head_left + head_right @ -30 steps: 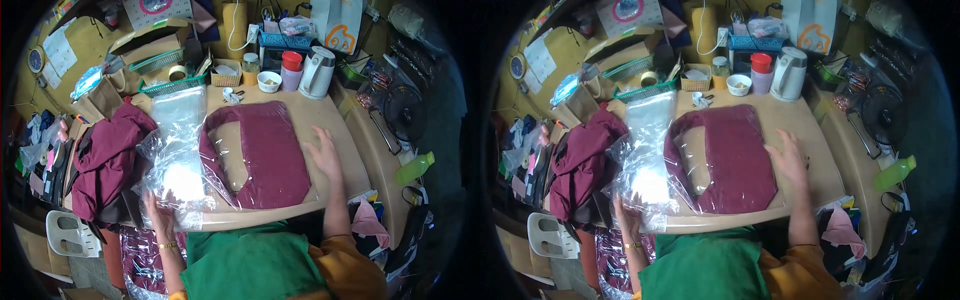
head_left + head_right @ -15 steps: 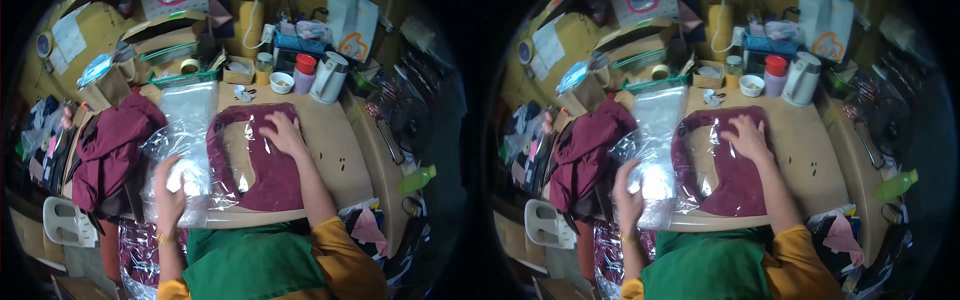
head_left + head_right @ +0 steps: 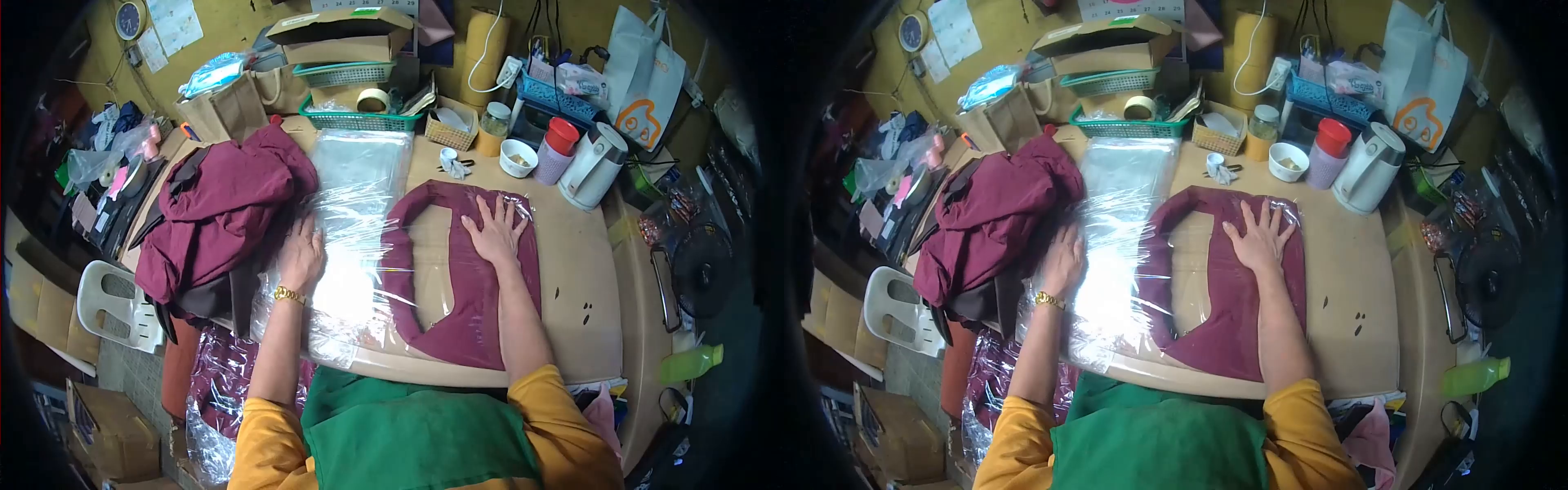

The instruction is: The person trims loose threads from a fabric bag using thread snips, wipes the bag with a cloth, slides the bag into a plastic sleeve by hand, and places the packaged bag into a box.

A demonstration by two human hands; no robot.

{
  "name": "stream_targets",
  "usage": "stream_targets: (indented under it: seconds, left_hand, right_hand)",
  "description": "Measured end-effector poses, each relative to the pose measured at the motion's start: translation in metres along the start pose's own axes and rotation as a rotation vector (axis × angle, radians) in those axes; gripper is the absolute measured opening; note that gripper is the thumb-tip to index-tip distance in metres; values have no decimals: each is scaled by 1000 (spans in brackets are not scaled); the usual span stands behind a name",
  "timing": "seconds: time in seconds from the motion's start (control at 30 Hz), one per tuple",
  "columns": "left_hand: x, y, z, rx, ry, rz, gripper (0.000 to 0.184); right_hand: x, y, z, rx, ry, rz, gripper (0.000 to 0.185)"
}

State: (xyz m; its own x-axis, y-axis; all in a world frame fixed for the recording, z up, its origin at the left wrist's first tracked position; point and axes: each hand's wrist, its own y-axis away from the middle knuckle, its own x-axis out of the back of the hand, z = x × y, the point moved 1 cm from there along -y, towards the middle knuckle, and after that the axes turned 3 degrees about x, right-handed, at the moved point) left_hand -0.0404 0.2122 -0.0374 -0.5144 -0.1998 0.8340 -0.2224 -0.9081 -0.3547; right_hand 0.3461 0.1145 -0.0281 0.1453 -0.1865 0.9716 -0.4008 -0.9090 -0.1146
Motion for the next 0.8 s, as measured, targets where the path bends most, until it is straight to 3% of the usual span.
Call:
stream_targets:
  seconds: [0.1, 0.17, 0.23, 0.3, 0.37, 0.4, 0.47, 0.5, 0.53, 0.57, 0.63, 0.7, 0.73, 0.8]
  left_hand:
    - [17, 14, 18, 14, -126, 164, 54]
    - [36, 33, 30, -33, -189, 257, 63]
    - [41, 48, 20, 248, -124, 155, 71]
    - [33, 51, 12, 252, -166, 165, 76]
    - [29, 47, 7, 164, 110, 138, 76]
    - [40, 42, 18, 259, 139, -20, 69]
    - [47, 53, 20, 84, 304, 130, 42]
    - [58, 61, 19, -55, 279, 305, 35]
    - [82, 76, 21, 33, 294, 283, 34]
    - [109, 90, 19, 117, 314, 268, 33]
    - [143, 132, -5, 76, 336, 490, 29]
    - [176, 190, -40, 318, 245, 506, 27]
    - [179, 220, -71, 285, 183, 671, 24]
    - [193, 296, -115, 522, -7, 776, 23]
  right_hand:
    - [12, -9, 7, -14, -57, -29, 71]
    - [11, -22, 47, 244, -425, -186, 69]
    - [61, 20, 69, 62, -559, 20, 68]
    - [74, 72, 67, -164, -320, 203, 65]
    - [52, 107, 66, -196, -179, 172, 55]
    - [40, 114, 72, -170, -187, 153, 55]
    - [16, 105, 82, 139, -663, 216, 48]
    - [24, 105, 75, 93, -755, 170, 44]
    - [49, 105, 58, 143, -554, 217, 38]
    - [68, 106, 40, 167, -627, 270, 30]
    - [91, 105, -3, 239, -765, 365, 23]
    - [111, 110, -52, 352, -854, 393, 22]
    - [128, 128, -100, 497, -841, 435, 22]
    - [133, 159, -175, 776, -841, 410, 23]
